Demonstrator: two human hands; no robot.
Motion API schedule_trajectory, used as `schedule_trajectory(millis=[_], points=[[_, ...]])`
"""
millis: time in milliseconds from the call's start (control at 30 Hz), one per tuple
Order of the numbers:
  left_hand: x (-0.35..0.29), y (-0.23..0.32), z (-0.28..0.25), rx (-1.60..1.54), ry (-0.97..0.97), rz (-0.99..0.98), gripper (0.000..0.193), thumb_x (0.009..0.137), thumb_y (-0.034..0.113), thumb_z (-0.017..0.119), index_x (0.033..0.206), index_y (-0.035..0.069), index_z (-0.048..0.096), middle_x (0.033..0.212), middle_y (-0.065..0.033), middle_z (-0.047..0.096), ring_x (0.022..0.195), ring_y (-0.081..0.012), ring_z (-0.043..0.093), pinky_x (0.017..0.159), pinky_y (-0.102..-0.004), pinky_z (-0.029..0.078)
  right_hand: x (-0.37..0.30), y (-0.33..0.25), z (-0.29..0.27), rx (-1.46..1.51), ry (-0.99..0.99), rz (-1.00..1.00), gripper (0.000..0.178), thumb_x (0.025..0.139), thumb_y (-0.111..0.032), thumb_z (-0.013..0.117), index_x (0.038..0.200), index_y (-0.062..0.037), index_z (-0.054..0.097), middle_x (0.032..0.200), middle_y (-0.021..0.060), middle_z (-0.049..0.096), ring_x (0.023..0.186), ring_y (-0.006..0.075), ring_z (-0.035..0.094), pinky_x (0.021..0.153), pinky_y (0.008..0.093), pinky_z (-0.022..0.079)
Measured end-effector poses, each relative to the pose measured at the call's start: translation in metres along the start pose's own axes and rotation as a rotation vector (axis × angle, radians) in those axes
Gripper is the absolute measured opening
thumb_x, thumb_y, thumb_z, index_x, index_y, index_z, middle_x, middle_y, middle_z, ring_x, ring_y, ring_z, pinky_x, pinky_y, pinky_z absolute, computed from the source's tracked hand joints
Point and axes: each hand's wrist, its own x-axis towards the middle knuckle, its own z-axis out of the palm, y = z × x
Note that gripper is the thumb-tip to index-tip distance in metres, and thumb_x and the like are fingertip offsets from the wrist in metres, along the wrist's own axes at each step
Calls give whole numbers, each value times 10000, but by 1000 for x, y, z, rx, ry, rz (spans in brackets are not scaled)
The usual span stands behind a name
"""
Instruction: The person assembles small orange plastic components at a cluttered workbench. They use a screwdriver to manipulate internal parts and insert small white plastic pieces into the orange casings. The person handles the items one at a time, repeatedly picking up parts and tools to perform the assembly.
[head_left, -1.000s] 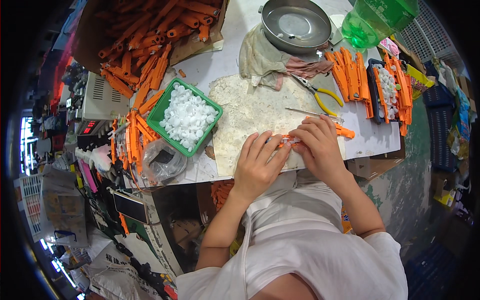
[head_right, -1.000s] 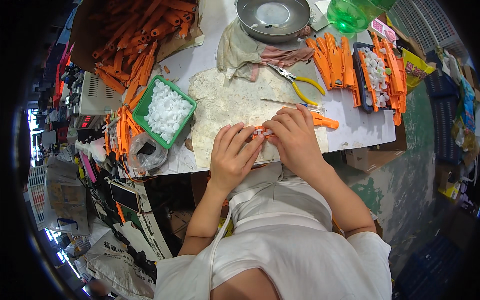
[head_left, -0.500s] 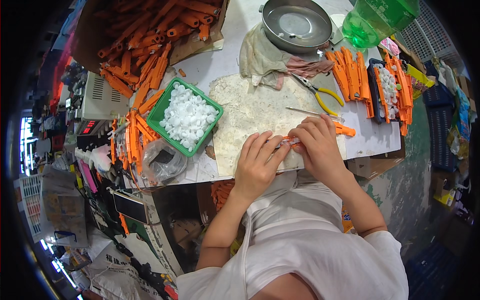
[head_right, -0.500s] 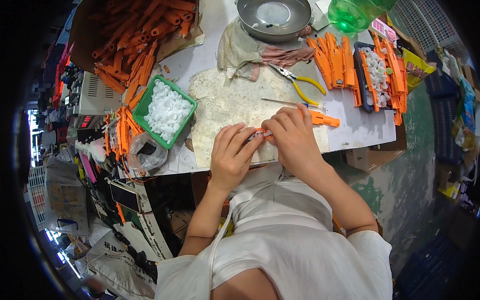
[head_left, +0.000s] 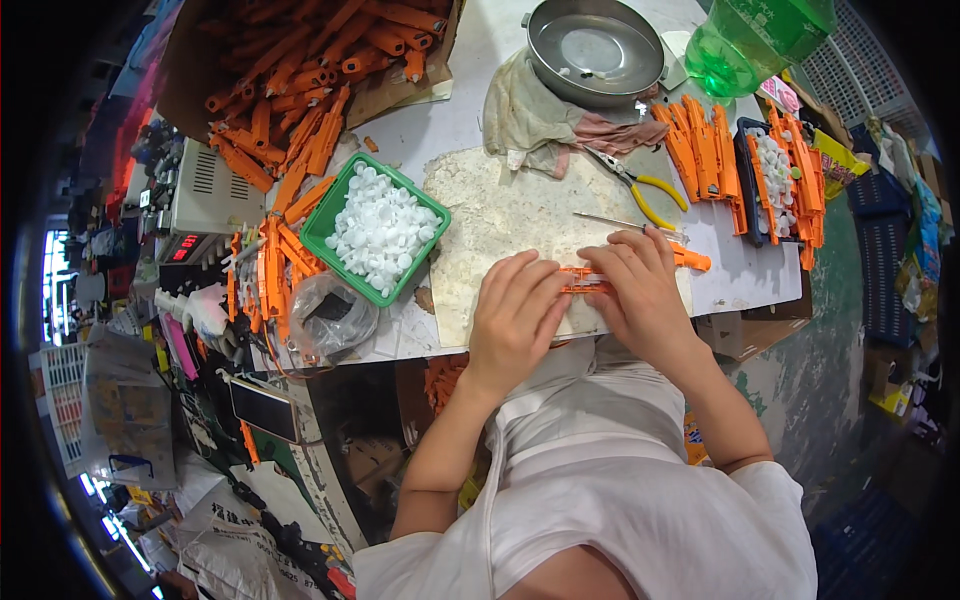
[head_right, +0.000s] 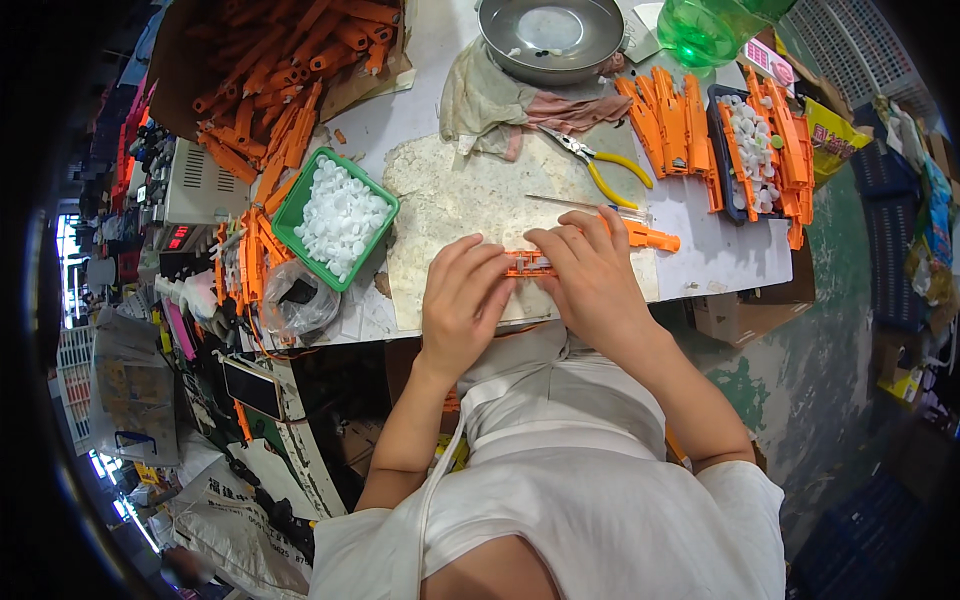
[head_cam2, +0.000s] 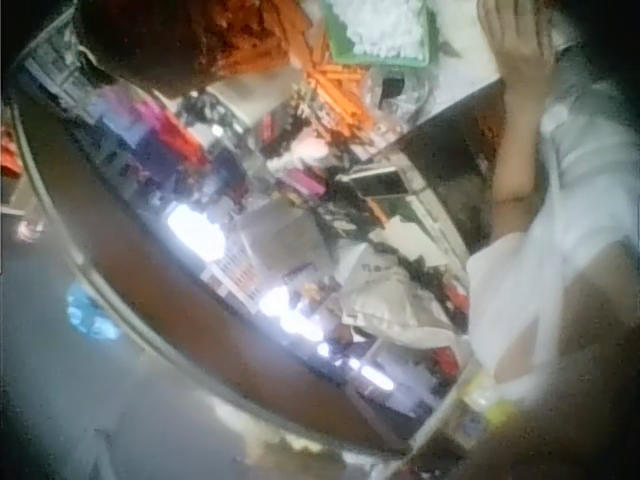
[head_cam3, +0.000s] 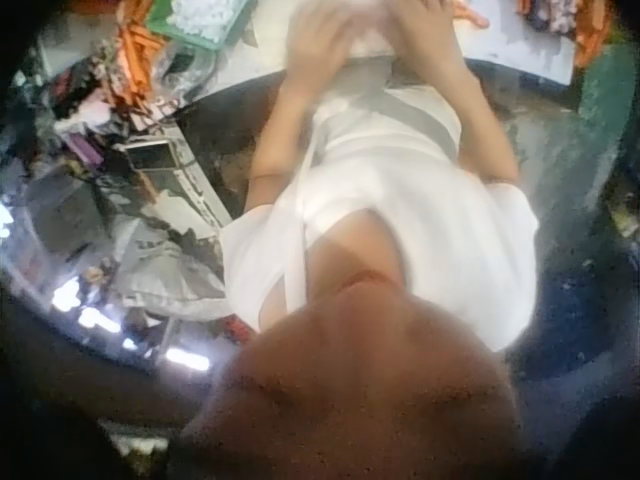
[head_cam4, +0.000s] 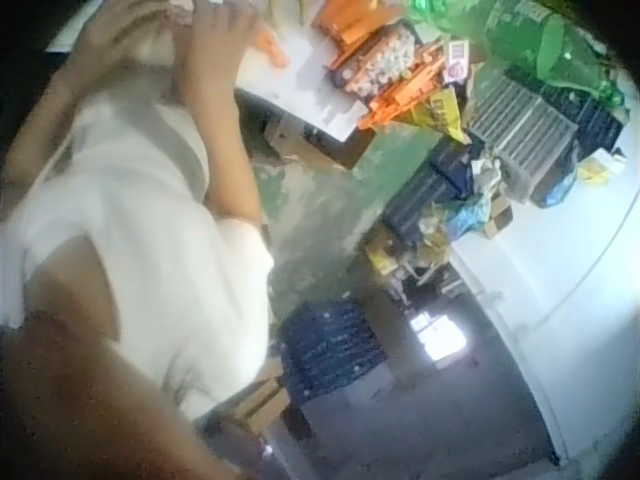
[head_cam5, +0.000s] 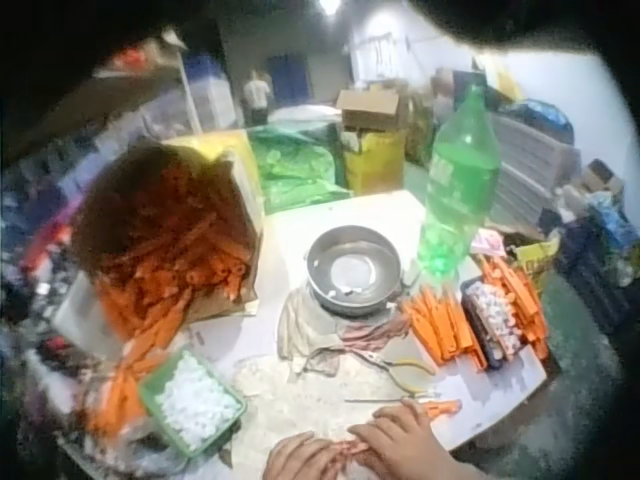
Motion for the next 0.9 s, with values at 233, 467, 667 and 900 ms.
schedule_trajectory(millis=[233,467,667,900], points=[[18,-5,-11,21,-89,61,176,742,58,696,911,33,652,948,-86,607,1066,-312,537,932,-442,412,0,-3,1,-19,16,-38,434,718,-191,736,1107,-86,576,1081,63,544,1163,274,444,1067,502,225],[51,-5,-20,310,-386,404,153,714,102,660,838,28,611,865,-80,561,1006,-249,544,1000,-456,375,5,2,7,-44,64,-82,313,727,-198,729,989,-76,609,1036,53,568,1168,269,448,1065,513,227],[59,-5,-19,405,-451,515,135,699,97,659,798,40,586,834,-69,540,964,-228,550,1006,-456,379,5,10,10,-31,59,-97,301,724,-205,730,971,-77,614,1024,54,576,1167,269,452,1064,509,235],[49,-4,-30,209,-213,418,145,727,99,693,824,48,598,856,-61,562,923,-225,563,974,-466,403,6,3,6,80,176,-93,273,729,-223,728,945,-93,623,969,40,578,1126,260,472,1054,498,252]])
